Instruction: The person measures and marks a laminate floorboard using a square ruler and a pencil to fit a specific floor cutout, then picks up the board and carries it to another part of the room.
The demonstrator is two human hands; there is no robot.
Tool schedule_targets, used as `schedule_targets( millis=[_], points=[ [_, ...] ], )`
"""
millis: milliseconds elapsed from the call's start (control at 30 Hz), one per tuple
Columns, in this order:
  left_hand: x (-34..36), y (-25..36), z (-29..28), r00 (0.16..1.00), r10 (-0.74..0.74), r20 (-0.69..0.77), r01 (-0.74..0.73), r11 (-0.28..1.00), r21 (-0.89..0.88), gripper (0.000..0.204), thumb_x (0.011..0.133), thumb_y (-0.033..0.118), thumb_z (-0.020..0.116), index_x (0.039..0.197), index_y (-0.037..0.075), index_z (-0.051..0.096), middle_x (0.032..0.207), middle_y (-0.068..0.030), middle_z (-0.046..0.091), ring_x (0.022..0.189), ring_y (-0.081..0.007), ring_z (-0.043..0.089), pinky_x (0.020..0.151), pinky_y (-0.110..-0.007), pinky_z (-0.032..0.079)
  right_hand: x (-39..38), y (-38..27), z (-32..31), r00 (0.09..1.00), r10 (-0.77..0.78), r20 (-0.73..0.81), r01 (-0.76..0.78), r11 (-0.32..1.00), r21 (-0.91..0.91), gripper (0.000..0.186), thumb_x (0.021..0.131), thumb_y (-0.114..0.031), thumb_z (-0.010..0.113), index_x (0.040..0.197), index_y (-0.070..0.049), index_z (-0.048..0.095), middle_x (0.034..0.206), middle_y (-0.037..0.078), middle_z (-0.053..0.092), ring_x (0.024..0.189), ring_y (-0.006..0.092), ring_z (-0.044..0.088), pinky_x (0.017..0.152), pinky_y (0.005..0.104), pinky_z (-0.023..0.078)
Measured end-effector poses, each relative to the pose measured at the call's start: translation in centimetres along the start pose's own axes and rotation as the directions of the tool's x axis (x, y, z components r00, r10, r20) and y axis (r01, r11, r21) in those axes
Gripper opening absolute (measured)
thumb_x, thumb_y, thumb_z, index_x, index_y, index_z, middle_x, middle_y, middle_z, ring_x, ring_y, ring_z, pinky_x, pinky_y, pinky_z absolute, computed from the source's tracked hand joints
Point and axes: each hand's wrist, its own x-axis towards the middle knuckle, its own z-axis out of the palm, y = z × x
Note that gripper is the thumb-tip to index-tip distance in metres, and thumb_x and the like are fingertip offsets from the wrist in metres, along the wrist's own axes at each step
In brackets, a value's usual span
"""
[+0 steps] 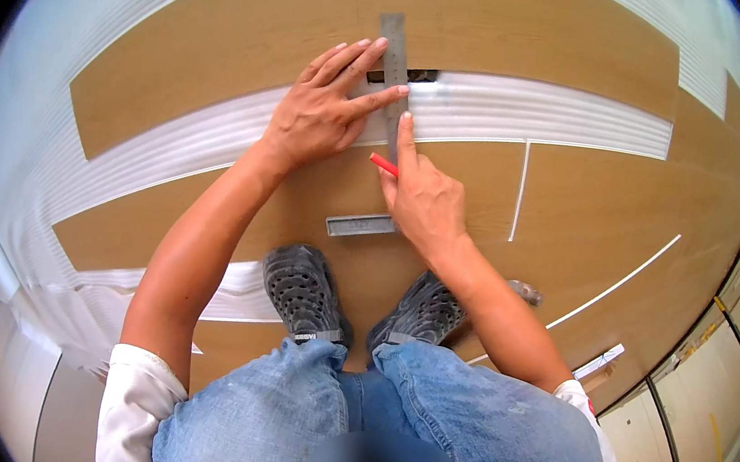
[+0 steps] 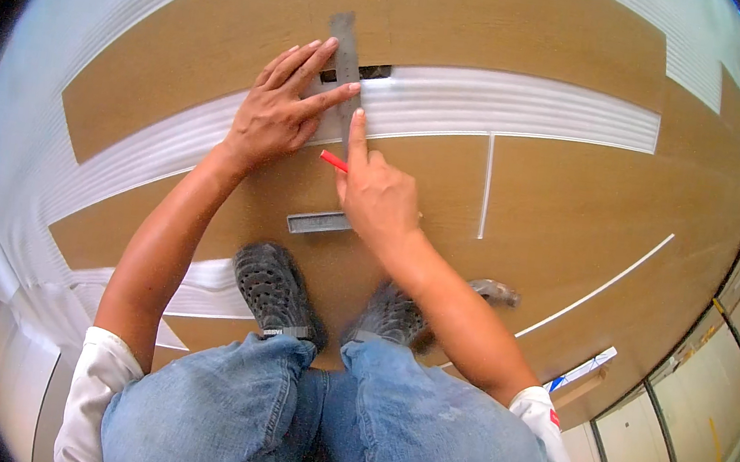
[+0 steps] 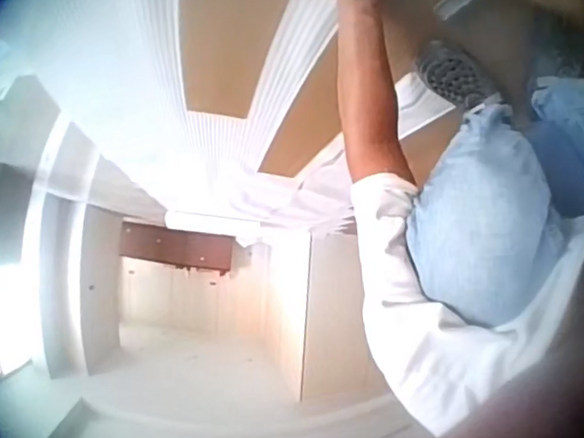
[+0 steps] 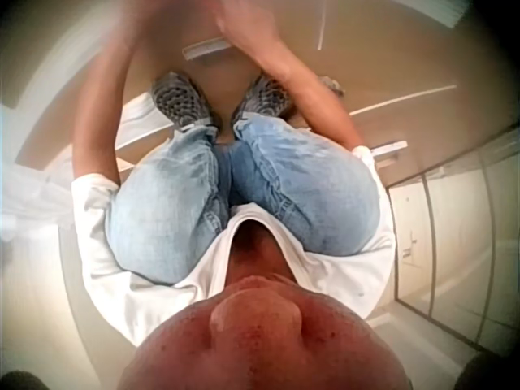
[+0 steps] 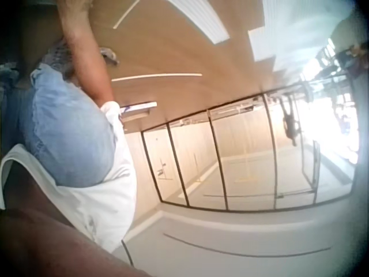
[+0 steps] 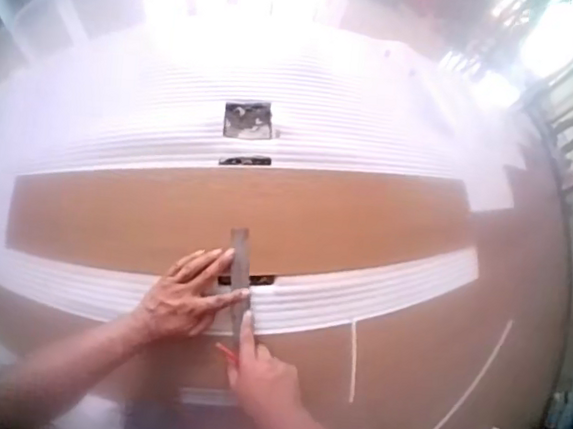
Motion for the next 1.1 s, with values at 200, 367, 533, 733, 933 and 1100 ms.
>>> schedule_targets(
  millis=[200, 367, 533, 733, 933, 1100],
  points=[
    [-0.1, 0.0, 0.2, 1.000, -0.019, -0.022, 0.019, 1.000, -0.009, 0.061, 0.084, 0.014, 0.067, 0.140, 0.038, 0.063, 0.163, -0.0075, 0.041, 0.145, -0.0263, 0.044, 0.123, -0.042, 0.032, 0.0, 0.2, 0.1, 1.000, -0.009, 0.005, 0.009, 1.000, 0.005, 0.084, 0.089, -0.029, 0.075, 0.158, -0.003, 0.036, 0.079, 0.012, 0.066, 0.062, 0.0307, 0.068, 0.056, 0.0417, 0.057],
    [-0.1, 0.0, 0.1, 0.999, -0.021, -0.025, 0.021, 1.000, -0.017, 0.062, 0.083, 0.014, 0.068, 0.140, 0.039, 0.063, 0.163, -0.0071, 0.040, 0.146, -0.0260, 0.044, 0.123, -0.042, 0.032, 0.0, 0.3, 0.1, 1.000, 0.004, 0.028, -0.005, 1.000, 0.029, 0.087, 0.088, -0.029, 0.075, 0.160, -0.003, 0.032, 0.080, 0.013, 0.066, 0.063, 0.0316, 0.069, 0.057, 0.0437, 0.057],
    [0.0, 0.0, 0.1, 1.000, -0.026, -0.014, 0.026, 0.999, -0.032, 0.065, 0.082, 0.014, 0.069, 0.142, 0.039, 0.061, 0.164, -0.0086, 0.039, 0.146, -0.0279, 0.043, 0.123, -0.044, 0.031, 0.1, 0.3, 0.0, 0.999, 0.007, 0.032, -0.007, 1.000, 0.001, 0.084, 0.091, -0.031, 0.074, 0.159, -0.004, 0.034, 0.077, 0.013, 0.065, 0.061, 0.0320, 0.068, 0.055, 0.0440, 0.057],
    [0.1, 0.0, 0.4, 1.000, -0.028, -0.012, 0.028, 0.999, -0.035, 0.068, 0.082, 0.012, 0.068, 0.143, 0.039, 0.060, 0.164, -0.0098, 0.039, 0.146, -0.0296, 0.042, 0.124, -0.045, 0.030, 0.2, 0.3, -0.1, 1.000, -0.014, -0.004, 0.014, 0.997, -0.075, 0.077, 0.094, -0.037, 0.071, 0.156, -0.004, 0.041, 0.070, 0.011, 0.063, 0.057, 0.0304, 0.067, 0.053, 0.0417, 0.056],
    [-0.3, -0.1, 0.4, 0.998, -0.026, -0.051, 0.024, 0.999, -0.040, 0.070, 0.079, 0.010, 0.067, 0.142, 0.039, 0.060, 0.164, -0.0105, 0.038, 0.146, -0.0299, 0.042, 0.124, -0.044, 0.030, 1.0, 0.3, -2.3, 0.991, -0.031, 0.127, 0.048, 0.989, -0.139, 0.070, 0.094, -0.038, 0.070, 0.152, -0.004, 0.047, 0.069, 0.011, 0.066, 0.056, 0.0290, 0.067, 0.054, 0.0403, 0.055],
    [-0.1, 0.1, -0.4, 0.999, -0.032, -0.008, 0.032, 0.998, -0.058, 0.070, 0.077, 0.008, 0.067, 0.141, 0.038, 0.062, 0.164, -0.0110, 0.038, 0.146, -0.0295, 0.042, 0.124, -0.044, 0.030, 7.7, 4.2, -7.7, 0.993, 0.121, -0.014, -0.085, 0.770, 0.632, 0.035, 0.102, -0.028, 0.057, 0.115, 0.001, 0.071, 0.079, 0.012, 0.072, 0.062, 0.0262, 0.065, 0.063, 0.0395, 0.053]
  ],
)
